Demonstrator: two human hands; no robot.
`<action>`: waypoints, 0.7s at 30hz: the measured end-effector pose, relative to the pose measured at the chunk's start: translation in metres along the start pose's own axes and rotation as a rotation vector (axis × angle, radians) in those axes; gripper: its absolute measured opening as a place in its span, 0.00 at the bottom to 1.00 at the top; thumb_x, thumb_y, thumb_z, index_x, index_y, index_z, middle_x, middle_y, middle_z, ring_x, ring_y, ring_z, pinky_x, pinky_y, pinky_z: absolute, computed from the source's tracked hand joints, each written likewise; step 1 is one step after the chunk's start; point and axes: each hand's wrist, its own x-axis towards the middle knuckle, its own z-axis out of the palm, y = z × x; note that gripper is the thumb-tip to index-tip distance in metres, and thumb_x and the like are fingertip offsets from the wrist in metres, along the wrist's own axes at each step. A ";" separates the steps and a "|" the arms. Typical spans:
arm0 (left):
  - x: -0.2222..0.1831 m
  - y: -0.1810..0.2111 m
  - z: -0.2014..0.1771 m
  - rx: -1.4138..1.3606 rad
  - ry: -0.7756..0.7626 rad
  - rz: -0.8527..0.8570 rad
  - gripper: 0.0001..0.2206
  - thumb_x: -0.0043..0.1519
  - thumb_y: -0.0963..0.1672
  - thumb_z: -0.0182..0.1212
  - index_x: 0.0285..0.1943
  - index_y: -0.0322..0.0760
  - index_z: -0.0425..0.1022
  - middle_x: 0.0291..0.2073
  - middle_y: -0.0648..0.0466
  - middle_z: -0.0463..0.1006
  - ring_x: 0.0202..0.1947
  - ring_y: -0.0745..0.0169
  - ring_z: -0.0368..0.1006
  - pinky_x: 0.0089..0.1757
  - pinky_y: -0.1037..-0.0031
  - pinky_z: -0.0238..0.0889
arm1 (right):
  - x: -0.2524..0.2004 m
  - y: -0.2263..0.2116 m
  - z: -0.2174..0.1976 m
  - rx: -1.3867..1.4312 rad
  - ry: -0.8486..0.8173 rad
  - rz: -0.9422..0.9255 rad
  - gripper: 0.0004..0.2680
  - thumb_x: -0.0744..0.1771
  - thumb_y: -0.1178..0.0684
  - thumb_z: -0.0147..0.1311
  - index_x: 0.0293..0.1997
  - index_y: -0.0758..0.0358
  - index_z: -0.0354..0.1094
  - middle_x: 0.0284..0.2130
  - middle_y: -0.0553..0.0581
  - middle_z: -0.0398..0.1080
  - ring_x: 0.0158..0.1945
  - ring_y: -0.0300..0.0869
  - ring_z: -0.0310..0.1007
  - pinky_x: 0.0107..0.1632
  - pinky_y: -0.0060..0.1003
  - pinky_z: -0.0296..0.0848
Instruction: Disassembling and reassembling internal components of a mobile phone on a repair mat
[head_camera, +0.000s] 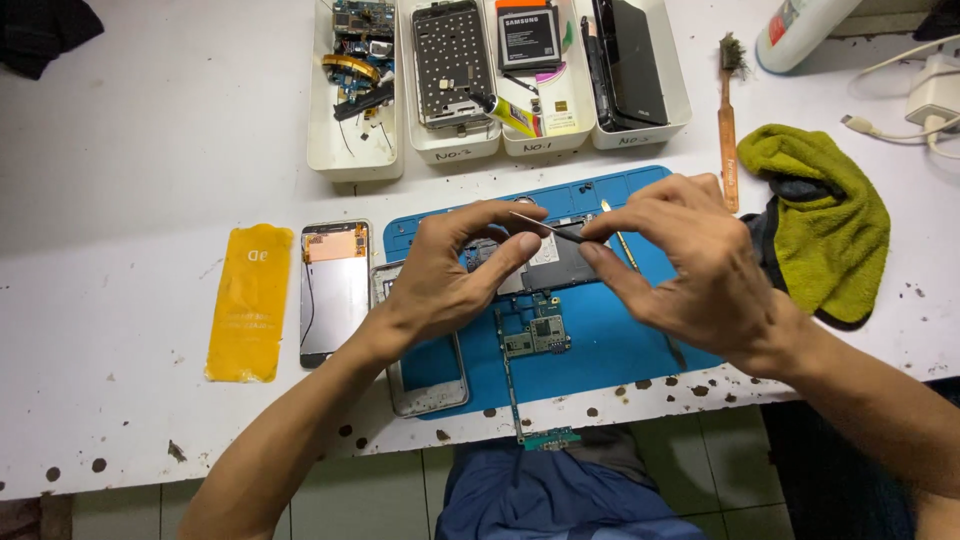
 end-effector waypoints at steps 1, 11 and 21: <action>-0.002 0.001 0.002 0.000 -0.003 0.000 0.12 0.67 0.44 0.59 0.57 0.38 0.77 0.44 0.50 0.85 0.42 0.64 0.80 0.46 0.75 0.75 | -0.002 -0.001 0.003 -0.001 0.001 0.002 0.06 0.66 0.59 0.67 0.44 0.64 0.76 0.35 0.54 0.79 0.39 0.47 0.71 0.46 0.43 0.64; -0.004 -0.009 0.009 -0.185 0.051 -0.040 0.07 0.66 0.43 0.61 0.44 0.32 0.79 0.37 0.49 0.83 0.38 0.63 0.79 0.40 0.79 0.76 | -0.007 -0.012 0.026 0.229 -0.046 0.126 0.06 0.65 0.58 0.66 0.43 0.63 0.73 0.34 0.53 0.77 0.37 0.41 0.75 0.44 0.35 0.69; 0.000 -0.012 -0.005 -0.162 0.266 -0.032 0.07 0.68 0.43 0.61 0.40 0.36 0.82 0.25 0.51 0.81 0.31 0.70 0.75 0.37 0.75 0.75 | -0.007 -0.022 0.038 0.554 -0.139 0.366 0.07 0.64 0.60 0.62 0.44 0.65 0.75 0.30 0.63 0.81 0.37 0.53 0.83 0.43 0.44 0.78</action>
